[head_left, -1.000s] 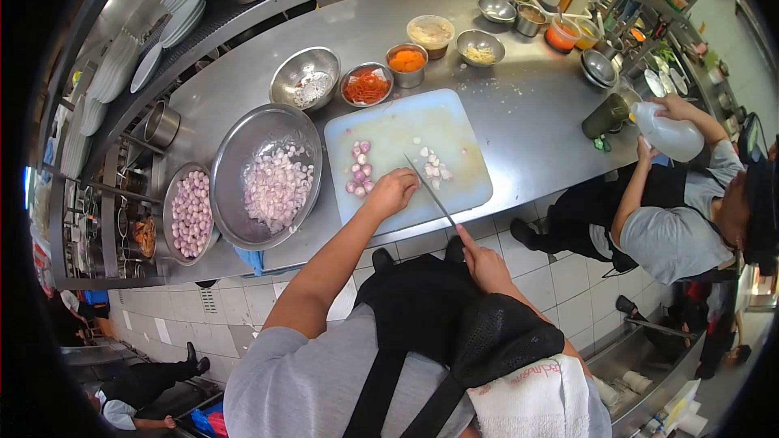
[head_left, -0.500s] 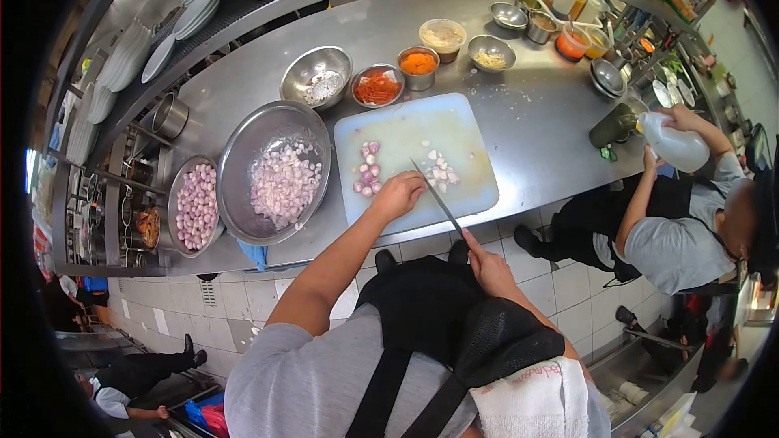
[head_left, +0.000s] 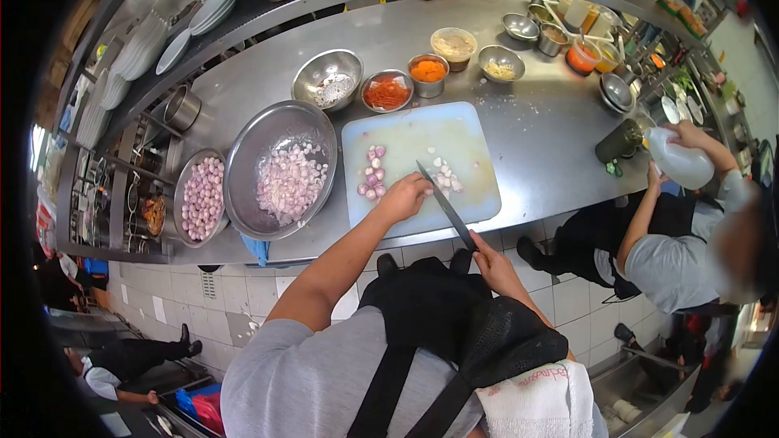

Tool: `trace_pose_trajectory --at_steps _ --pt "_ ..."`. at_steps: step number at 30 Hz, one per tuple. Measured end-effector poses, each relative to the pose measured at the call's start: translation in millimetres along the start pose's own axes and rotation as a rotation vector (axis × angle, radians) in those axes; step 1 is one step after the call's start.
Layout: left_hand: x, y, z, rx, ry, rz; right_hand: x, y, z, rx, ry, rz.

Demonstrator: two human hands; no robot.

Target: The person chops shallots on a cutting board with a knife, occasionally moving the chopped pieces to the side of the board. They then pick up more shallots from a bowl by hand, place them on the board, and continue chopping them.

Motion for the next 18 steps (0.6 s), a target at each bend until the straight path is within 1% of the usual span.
trace_pose_trajectory --at_steps 1,2,3,4,5,7,8,10,11,13,14,16,18 --pt "-2 3 -4 0.002 -0.071 -0.036 -1 0 1 0.013 -0.007 -0.009" --pt "-4 4 -5 0.002 -0.08 -0.019 -3 -1 0 0.015 -0.018 0.004" --pt "-4 6 -8 -0.051 -0.128 -0.053 -4 0 -1 0.015 -0.03 0.015" --pt "-2 6 -10 -0.106 -0.177 -0.09 -5 1 -2 0.078 -0.039 0.026" --pt "0 6 -11 -0.109 -0.186 -0.08 -5 5 -4 0.083 -0.049 0.018" --pt "2 4 -10 -0.146 -0.259 -0.112 -5 7 -6 0.209 -0.064 0.083" --pt "5 3 -8 -0.147 -0.262 -0.107 -6 8 -7 0.212 -0.069 0.081" --pt "8 -8 5 -0.071 -0.127 0.112 -6 9 -6 0.255 -0.054 0.069" --pt "9 -8 3 -0.067 -0.127 0.112 -7 11 -4 0.257 -0.051 0.069" --pt "12 -3 -3 0.001 -0.004 0.023 -9 13 -2 0.333 -0.054 0.07" --pt "12 1 -7 0.005 -0.005 0.022 -9 15 -1 0.335 -0.051 0.069" --pt "10 4 -10 0.0 0.04 0.03 -7 14 -7 0.435 -0.044 0.061" --pt "13 5 -12 -0.007 0.032 0.018 1 15 -11 0.442 -0.044 0.072"
Point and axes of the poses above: each hand's wrist, its own x-axis away from the middle knuckle, its own y-axis out of the palm, z = x × y, the point moved 4 cm from there along -x, towards the middle knuckle, and after that the axes turned 2 degrees about y, right-handed, at the moved point
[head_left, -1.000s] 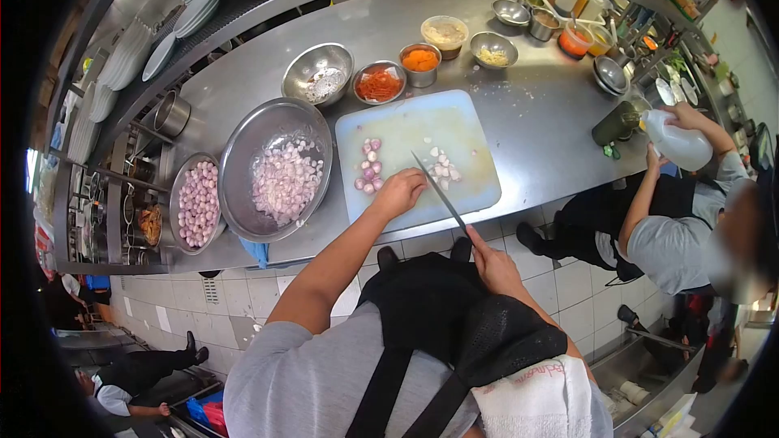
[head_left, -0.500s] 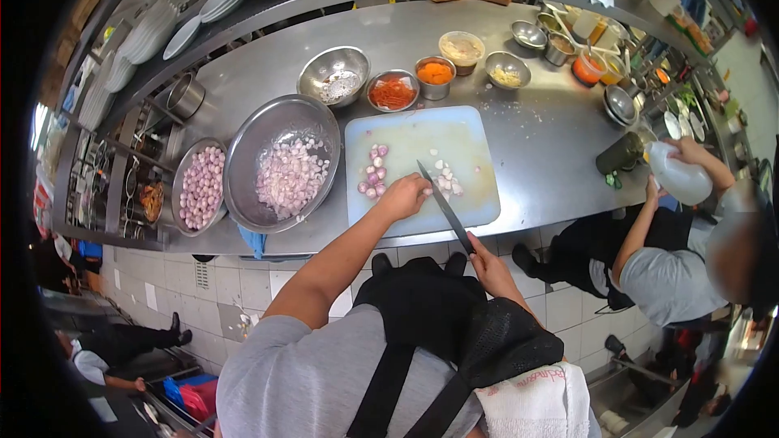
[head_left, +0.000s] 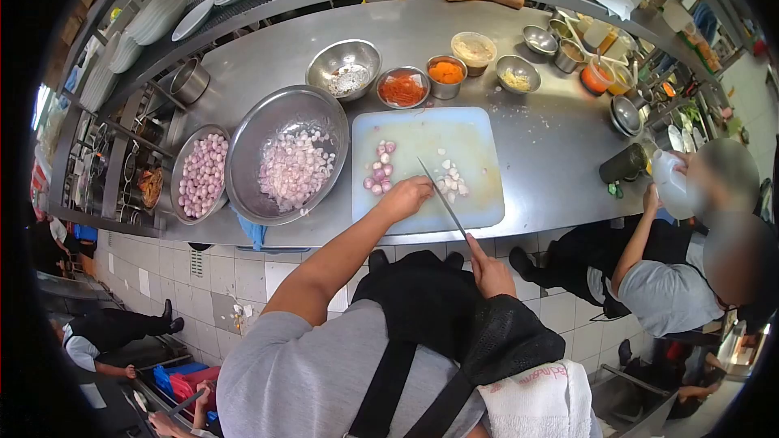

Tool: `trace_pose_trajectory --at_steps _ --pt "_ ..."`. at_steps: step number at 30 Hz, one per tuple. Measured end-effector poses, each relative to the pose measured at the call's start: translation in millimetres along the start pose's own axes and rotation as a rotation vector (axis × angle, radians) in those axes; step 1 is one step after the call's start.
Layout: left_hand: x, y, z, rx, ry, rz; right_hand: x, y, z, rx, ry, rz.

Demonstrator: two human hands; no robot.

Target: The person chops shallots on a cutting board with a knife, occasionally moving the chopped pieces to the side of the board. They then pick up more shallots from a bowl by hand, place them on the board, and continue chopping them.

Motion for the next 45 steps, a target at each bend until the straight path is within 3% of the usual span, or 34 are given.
trace_pose_trajectory --at_steps 17,21,26,35,45 --pt "7 3 -10 0.024 0.043 0.042 -9 14 -6 -0.051 -0.032 0.051" --pt "11 11 -16 0.031 0.013 0.072 -7 6 -12 -0.051 0.057 -0.076" --pt "9 10 -11 0.088 0.01 0.106 -4 12 -10 -0.071 0.059 -0.089" --pt "11 4 -8 0.03 0.054 0.147 -1 4 -23 -0.069 0.021 -0.01" --pt "9 4 -9 0.028 0.076 0.161 -6 13 2 -0.196 0.017 -0.051"
Point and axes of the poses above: each hand's wrist, its own x-axis away from the middle knuckle, its own y-axis out of the palm, z = x × y, the point moved 4 cm from there along -x, towards the middle knuckle, and after that the axes turned 2 degrees about y, right-handed, at the moved point
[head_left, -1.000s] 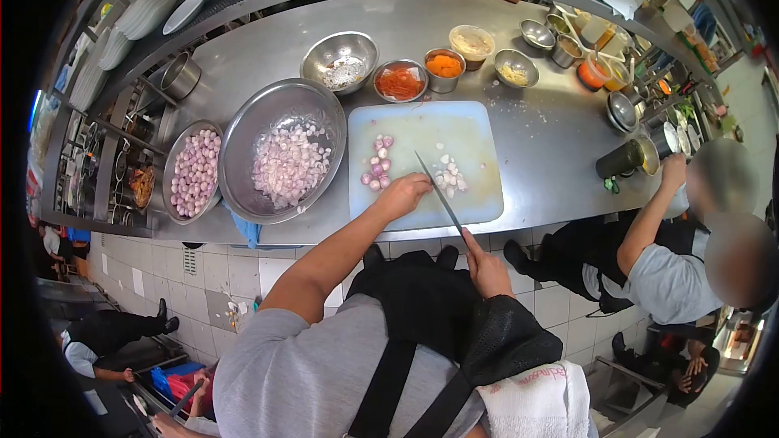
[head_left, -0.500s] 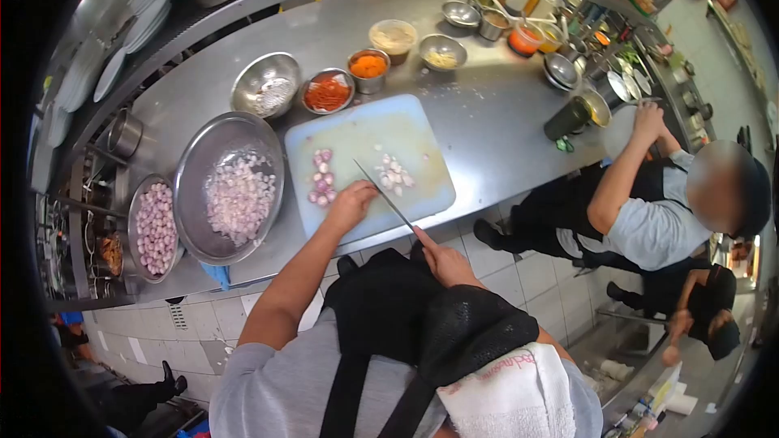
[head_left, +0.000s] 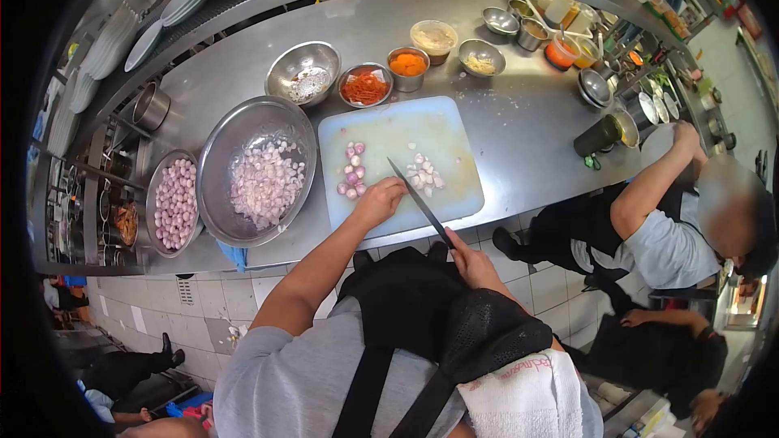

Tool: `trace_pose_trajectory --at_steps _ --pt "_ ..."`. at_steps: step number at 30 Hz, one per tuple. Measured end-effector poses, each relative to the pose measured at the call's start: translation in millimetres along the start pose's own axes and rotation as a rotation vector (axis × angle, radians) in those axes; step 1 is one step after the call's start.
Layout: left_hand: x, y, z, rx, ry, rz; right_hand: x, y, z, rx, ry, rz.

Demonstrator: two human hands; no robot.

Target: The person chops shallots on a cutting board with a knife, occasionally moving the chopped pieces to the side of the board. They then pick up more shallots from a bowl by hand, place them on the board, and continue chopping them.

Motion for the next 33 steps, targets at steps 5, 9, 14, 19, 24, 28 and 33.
trace_pose_trajectory --at_steps 5,9,14,19,24,28,33 --pt "-3 -6 9 0.025 -0.041 -0.04 0 -10 5 -0.139 0.036 0.059" --pt "-9 0 7 -0.059 -0.044 -0.038 2 -7 7 -0.163 0.021 0.046" --pt "-7 7 2 0.024 -0.318 -0.03 10 -9 -4 -0.16 0.029 0.09" --pt "0 -5 8 0.096 -0.39 0.031 11 -2 2 -0.106 0.003 0.102" --pt "-5 -5 1 -0.03 -0.131 0.0 15 -2 -3 -0.06 -0.014 0.115" --pt "-9 -3 0 -0.011 -0.138 -0.027 11 -4 -12 -0.004 0.004 0.084" --pt "-10 0 1 -0.047 -0.133 -0.079 12 -11 -22 0.064 0.024 0.041"
Point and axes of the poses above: each hand's wrist, its own x-axis away from the middle knuckle, its own y-axis out of the palm, z = x × y, the point moved 4 cm from there along -x, towards the middle knuckle, and after that the axes turned 2 degrees about y, right-handed, at the moved point
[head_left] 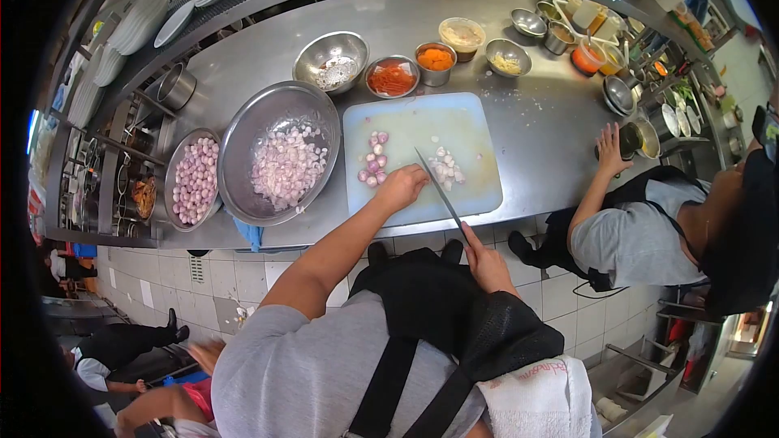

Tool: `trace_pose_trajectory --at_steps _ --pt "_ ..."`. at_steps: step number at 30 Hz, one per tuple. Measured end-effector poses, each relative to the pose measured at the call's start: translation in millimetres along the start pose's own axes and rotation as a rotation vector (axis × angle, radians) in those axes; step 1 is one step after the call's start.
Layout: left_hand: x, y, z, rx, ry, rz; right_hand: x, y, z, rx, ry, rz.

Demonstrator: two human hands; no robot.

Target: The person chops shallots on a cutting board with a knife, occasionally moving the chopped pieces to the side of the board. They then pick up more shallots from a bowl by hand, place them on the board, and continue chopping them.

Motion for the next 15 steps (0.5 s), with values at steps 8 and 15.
trace_pose_trajectory --at_steps 8,15 --pt "4 4 -3 0.031 0.052 0.046 -5 9 10 -0.01 -0.057 0.034" --pt "8 3 -4 0.042 0.068 0.093 -1 6 2 0.064 -0.028 0.035"
Point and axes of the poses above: each hand's wrist, its own x-axis away from the middle knuckle, its own y-axis out of the palm, z = x × y, the point moved 4 cm from there along -x, towards the middle knuckle, and after that the axes turned 2 degrees about y, right-handed, at the moved point
